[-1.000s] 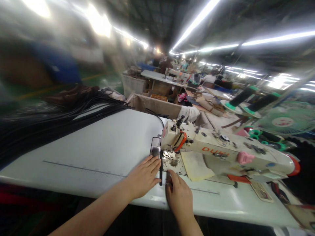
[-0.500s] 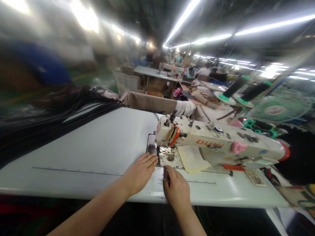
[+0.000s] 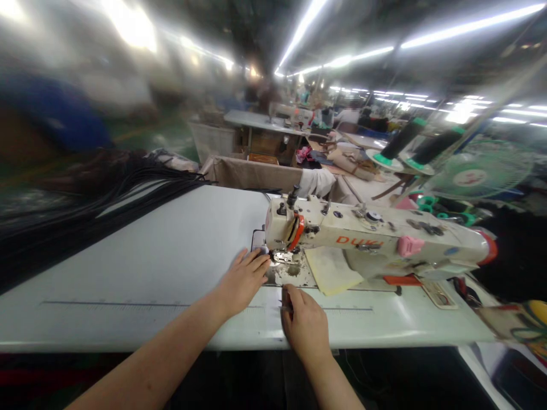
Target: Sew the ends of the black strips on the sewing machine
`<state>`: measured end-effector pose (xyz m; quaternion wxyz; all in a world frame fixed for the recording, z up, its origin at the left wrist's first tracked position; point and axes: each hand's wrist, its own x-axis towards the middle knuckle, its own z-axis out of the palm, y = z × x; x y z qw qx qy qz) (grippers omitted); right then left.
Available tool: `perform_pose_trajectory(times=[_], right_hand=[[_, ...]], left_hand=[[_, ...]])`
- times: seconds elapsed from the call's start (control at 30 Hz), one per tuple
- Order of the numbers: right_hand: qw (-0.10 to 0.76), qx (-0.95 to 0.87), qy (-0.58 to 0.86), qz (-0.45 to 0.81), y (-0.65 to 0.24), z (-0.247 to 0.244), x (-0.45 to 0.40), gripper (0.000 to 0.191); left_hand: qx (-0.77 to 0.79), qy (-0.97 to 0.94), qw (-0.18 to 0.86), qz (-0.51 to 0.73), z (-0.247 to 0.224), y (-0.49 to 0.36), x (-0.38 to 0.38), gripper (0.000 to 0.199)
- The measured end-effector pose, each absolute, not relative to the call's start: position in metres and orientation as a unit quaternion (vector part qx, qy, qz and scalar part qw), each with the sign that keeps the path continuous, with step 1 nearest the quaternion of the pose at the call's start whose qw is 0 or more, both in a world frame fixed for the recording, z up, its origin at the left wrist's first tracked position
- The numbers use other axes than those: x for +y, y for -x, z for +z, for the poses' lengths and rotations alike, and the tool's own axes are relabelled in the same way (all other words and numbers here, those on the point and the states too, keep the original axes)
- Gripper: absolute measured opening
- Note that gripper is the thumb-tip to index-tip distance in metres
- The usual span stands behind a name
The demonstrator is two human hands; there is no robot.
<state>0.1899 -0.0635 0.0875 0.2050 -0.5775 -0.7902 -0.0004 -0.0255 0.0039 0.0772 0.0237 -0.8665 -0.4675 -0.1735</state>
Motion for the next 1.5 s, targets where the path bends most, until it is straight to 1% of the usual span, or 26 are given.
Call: perform_pose_trajectory(times=[0.3, 0.4, 0.5, 0.57, 0.77, 0.93, 1.0, 1.13, 1.27, 1.37, 1.5], right_hand=[[0.206, -0.794, 0.571, -0.005, -0.189, 0.089, -0.063, 0.044], [0.209, -0.793, 0.573, -0.003, -0.189, 0.090, -0.063, 0.046], [0.217, -0.791, 0.572, 0.000, -0.188, 0.091, -0.063, 0.045], [0.220, -0.789, 0.574, 0.001, -0.187, 0.091, -0.063, 0.043], [0.216, -0.786, 0.579, 0.004, -0.187, 0.091, -0.064, 0.044], [0.215, -0.786, 0.580, 0.009, -0.187, 0.090, -0.063, 0.045], [0.215, -0.785, 0.581, 0.013, -0.187, 0.090, -0.063, 0.044], [0.216, -0.785, 0.580, 0.018, -0.187, 0.092, -0.063, 0.043], [0.227, -0.786, 0.575, 0.006, -0.187, 0.092, -0.064, 0.043], [0.229, -0.787, 0.572, -0.002, -0.187, 0.091, -0.064, 0.043], [0.230, -0.785, 0.576, -0.004, -0.186, 0.092, -0.065, 0.041]], left_hand=[[-0.478, 0.859, -0.043, -0.180, 0.084, 0.027, 0.009, 0.043], [-0.472, 0.855, -0.095, -0.193, 0.088, 0.032, 0.016, 0.040], [-0.461, 0.840, -0.163, -0.234, 0.089, 0.037, 0.034, 0.034], [-0.456, 0.830, -0.186, -0.262, 0.089, 0.038, 0.050, 0.034], [-0.430, 0.838, -0.186, -0.278, 0.090, 0.028, 0.098, 0.031], [-0.392, 0.858, -0.179, -0.280, 0.095, 0.028, 0.116, 0.031], [-0.393, 0.859, -0.174, -0.280, 0.094, 0.033, 0.118, 0.030], [-0.401, 0.855, -0.172, -0.280, 0.089, 0.042, 0.117, 0.021], [-0.416, 0.844, -0.174, -0.289, 0.086, 0.045, 0.116, 0.018], [-0.431, 0.836, -0.176, -0.291, 0.087, 0.047, 0.113, 0.017], [-0.452, 0.827, -0.182, -0.280, 0.092, 0.051, 0.099, 0.010]])
